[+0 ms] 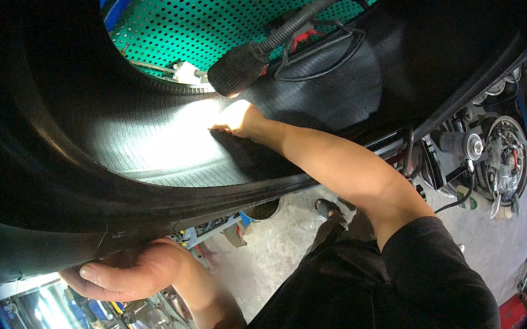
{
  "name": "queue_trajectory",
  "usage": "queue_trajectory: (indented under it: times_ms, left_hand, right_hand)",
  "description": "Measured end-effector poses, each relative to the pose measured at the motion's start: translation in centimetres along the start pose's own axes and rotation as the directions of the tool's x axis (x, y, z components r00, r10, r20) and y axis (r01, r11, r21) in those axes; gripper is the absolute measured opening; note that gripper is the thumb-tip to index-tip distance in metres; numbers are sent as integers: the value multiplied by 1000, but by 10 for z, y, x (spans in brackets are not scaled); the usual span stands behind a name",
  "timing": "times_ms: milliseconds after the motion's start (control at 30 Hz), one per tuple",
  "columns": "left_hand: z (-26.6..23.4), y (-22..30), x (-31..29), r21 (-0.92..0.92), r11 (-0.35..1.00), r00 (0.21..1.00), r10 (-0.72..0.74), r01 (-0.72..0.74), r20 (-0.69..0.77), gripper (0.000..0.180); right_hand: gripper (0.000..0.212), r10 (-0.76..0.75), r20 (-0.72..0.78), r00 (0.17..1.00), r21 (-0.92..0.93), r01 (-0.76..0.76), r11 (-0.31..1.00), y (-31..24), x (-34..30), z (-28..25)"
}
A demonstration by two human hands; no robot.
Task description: The person inflates a car tire using a digital air pressure gauge and hose, then moves to a tire repair station. They apply a patch to the inner surface of a tire mounted on a machine and press it into place.
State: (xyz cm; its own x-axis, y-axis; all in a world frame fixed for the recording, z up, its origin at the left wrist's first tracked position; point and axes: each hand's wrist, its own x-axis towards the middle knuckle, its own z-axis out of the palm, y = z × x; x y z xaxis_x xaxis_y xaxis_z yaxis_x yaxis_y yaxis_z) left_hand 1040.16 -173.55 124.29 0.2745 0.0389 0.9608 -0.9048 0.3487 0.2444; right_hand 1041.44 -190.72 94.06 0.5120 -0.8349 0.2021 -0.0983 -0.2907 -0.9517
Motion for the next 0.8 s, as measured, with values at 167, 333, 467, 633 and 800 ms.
queue_trajectory:
  times_ms: [167, 333, 467, 633, 800]
  left_hand:
    - [-2, 0, -1, 219, 955, 977, 178, -201, 121, 57]
    - [1, 0, -1, -42, 999, 1000, -14, 15, 9, 49]
    - [1, 1, 1, 52, 997, 998, 47, -49, 30, 48]
    - [-4, 0, 1, 167, 972, 986, 157, -165, 62, 49]
    - [-5, -2, 2, 151, 981, 992, 116, -123, 55, 50]
  right_hand:
    - [31, 4, 38, 999, -124, 1, 992, 4, 3, 2]
    - [33, -112, 35, 993, -373, 117, 920, 7, 3, 5]
    - [38, -122, 44, 992, -375, 129, 918, 2, 4, 0]
    - [38, 40, 268, 963, -321, 50, 946, -8, 1, -16]
    - [34, 13, 296, 955, -269, 70, 961, -5, -7, -26]
